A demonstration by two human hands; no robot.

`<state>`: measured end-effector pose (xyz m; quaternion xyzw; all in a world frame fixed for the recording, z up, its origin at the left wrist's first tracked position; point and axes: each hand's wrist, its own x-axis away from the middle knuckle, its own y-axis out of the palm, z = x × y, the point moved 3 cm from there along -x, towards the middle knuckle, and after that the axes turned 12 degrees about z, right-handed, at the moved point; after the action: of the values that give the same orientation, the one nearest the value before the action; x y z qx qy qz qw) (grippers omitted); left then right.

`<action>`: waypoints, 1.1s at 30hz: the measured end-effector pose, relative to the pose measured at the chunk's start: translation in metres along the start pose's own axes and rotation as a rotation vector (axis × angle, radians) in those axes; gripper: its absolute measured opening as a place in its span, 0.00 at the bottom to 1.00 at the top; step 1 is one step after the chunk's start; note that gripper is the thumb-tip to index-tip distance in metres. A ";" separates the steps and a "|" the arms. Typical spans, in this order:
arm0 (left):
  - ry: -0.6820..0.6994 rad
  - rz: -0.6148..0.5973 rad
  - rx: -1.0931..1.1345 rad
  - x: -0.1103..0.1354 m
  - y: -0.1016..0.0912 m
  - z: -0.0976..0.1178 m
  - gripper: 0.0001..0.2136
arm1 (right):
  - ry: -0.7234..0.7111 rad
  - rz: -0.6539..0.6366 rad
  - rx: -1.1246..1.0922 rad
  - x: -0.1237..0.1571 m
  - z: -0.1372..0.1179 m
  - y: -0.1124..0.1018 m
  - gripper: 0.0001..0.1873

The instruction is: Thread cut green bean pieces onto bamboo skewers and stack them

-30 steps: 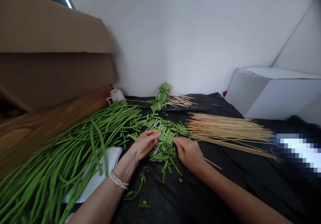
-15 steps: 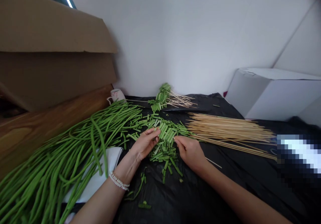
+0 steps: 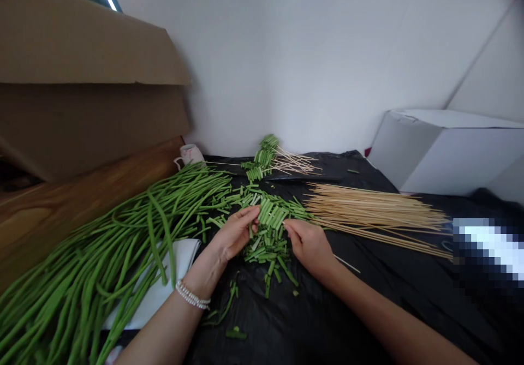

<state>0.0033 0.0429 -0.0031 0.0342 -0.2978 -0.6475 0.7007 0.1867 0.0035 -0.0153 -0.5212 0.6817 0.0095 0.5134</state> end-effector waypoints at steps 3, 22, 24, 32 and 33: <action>-0.104 0.020 0.091 -0.003 -0.005 0.007 0.05 | -0.004 0.011 0.002 0.000 0.003 -0.001 0.14; 0.447 0.068 -0.413 0.004 0.000 0.013 0.14 | 0.017 -0.030 -0.094 -0.001 0.001 -0.001 0.13; 0.474 0.097 -0.404 0.003 -0.002 0.015 0.11 | 0.000 -0.045 -0.088 -0.001 0.001 -0.001 0.13; 0.572 0.311 -0.240 -0.009 -0.022 0.028 0.13 | -0.176 -0.060 0.357 -0.013 0.000 -0.009 0.14; 0.558 0.312 -0.243 -0.009 -0.022 0.028 0.13 | -0.169 -0.070 0.396 -0.015 0.002 -0.009 0.13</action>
<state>-0.0292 0.0571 0.0063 0.0801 -0.0170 -0.5290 0.8447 0.1934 0.0106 -0.0005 -0.4308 0.6063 -0.0985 0.6612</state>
